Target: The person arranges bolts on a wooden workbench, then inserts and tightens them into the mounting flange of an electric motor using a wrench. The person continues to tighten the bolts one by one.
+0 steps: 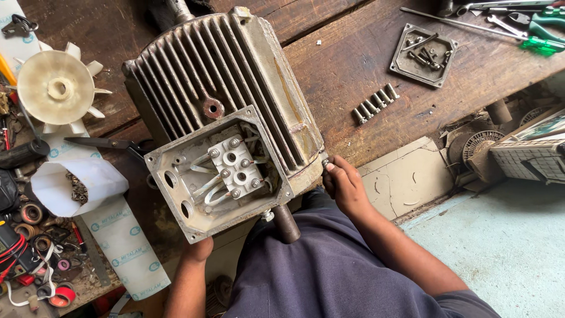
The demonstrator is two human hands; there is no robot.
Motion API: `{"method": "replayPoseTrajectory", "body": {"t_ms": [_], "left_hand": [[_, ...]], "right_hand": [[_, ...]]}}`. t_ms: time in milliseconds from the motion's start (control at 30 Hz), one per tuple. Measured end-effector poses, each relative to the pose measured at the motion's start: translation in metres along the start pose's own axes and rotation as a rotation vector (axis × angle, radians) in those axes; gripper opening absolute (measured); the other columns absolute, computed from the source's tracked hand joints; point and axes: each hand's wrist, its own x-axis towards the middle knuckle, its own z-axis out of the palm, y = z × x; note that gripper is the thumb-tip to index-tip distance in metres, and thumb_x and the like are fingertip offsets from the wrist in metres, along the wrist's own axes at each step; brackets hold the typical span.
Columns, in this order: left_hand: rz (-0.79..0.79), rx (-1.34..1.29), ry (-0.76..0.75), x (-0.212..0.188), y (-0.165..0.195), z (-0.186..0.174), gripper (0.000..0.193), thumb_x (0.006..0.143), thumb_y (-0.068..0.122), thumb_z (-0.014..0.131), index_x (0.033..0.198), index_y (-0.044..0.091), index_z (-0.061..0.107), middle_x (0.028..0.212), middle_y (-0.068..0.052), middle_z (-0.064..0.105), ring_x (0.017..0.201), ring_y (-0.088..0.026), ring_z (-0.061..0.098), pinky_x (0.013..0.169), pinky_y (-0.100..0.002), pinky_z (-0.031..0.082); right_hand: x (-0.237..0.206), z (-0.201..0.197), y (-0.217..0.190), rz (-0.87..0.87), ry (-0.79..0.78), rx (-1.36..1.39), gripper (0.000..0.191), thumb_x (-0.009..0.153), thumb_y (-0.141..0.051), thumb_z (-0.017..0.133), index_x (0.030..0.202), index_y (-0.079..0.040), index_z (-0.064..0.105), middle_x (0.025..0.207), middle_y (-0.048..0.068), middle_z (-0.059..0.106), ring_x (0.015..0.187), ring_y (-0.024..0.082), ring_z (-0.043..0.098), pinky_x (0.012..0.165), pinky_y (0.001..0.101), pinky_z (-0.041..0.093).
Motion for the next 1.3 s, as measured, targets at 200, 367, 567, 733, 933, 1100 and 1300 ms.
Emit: {"method": "replayPoseTrajectory", "body": {"t_ms": [200,367,567,733,933,1100,1300], "left_hand": [[0.007,0.031,0.012,-0.003,-0.003,-0.005,0.063,0.105,0.038,0.058,0.153,0.001,0.042,0.154,-0.01,0.048,0.14,-0.022,0.047,0.117,-0.038,0.038],[0.014,0.059,0.033,-0.002,-0.002,-0.002,0.059,0.106,0.037,0.056,0.151,0.0,0.045,0.152,-0.01,0.051,0.138,-0.021,0.048,0.116,-0.037,0.038],[0.033,0.146,0.092,0.001,-0.003,0.001,0.055,0.107,0.035,0.054,0.148,-0.001,0.049,0.149,-0.009,0.054,0.136,-0.021,0.05,0.115,-0.035,0.038],[-0.028,0.084,0.221,-0.003,-0.023,0.005,0.043,0.103,0.027,0.053,0.137,0.001,0.056,0.122,-0.007,0.065,0.1,-0.018,0.063,0.084,-0.035,0.052],[-0.015,-0.052,0.384,-0.025,-0.028,0.018,0.032,0.11,0.033,0.05,0.098,0.006,0.062,0.082,-0.004,0.064,0.075,-0.014,0.059,0.07,-0.031,0.049],[-0.136,0.025,0.471,-0.048,0.009,0.025,0.029,0.104,0.035,0.059,0.097,0.008,0.063,0.079,-0.001,0.063,0.073,-0.012,0.062,0.066,-0.029,0.05],[-0.181,0.03,0.291,-0.047,0.039,0.011,0.025,0.1,0.031,0.067,0.099,0.006,0.069,0.084,-0.002,0.068,0.078,-0.013,0.066,0.069,-0.027,0.051]], "right_hand": [[0.004,-0.004,0.025,0.044,-0.068,0.317,0.025,0.105,-0.021,0.043,0.089,-0.004,0.053,0.061,0.001,0.045,0.048,0.013,0.041,0.043,0.0281,0.035],[0.007,-0.023,0.019,0.091,-0.229,0.326,0.031,0.106,-0.033,0.047,0.092,-0.007,0.057,0.067,0.004,0.055,0.053,0.015,0.053,0.049,0.0297,0.045],[0.034,-0.088,-0.022,-0.528,0.256,-1.293,0.025,0.095,-0.022,0.074,0.116,-0.008,0.07,0.09,0.01,0.069,0.081,0.029,0.067,0.07,0.0426,0.054],[0.061,-0.115,-0.038,-0.681,0.201,-1.47,0.038,0.081,-0.014,0.077,0.119,-0.013,0.073,0.107,0.016,0.065,0.096,0.036,0.065,0.076,0.0465,0.055],[0.072,-0.114,-0.028,-0.901,0.072,-1.4,0.026,0.085,-0.012,0.076,0.111,-0.012,0.072,0.117,0.015,0.064,0.107,0.038,0.063,0.086,0.047,0.055],[0.021,-0.091,-0.044,-0.653,0.132,-1.209,0.021,0.094,-0.018,0.081,0.11,-0.011,0.07,0.109,0.01,0.068,0.091,0.03,0.067,0.077,0.0408,0.055],[-0.104,-0.003,-0.08,-0.943,-0.015,-1.081,0.029,0.081,-0.005,0.081,0.107,-0.008,0.069,0.104,0.009,0.075,0.094,0.022,0.072,0.079,0.035,0.057]]}}
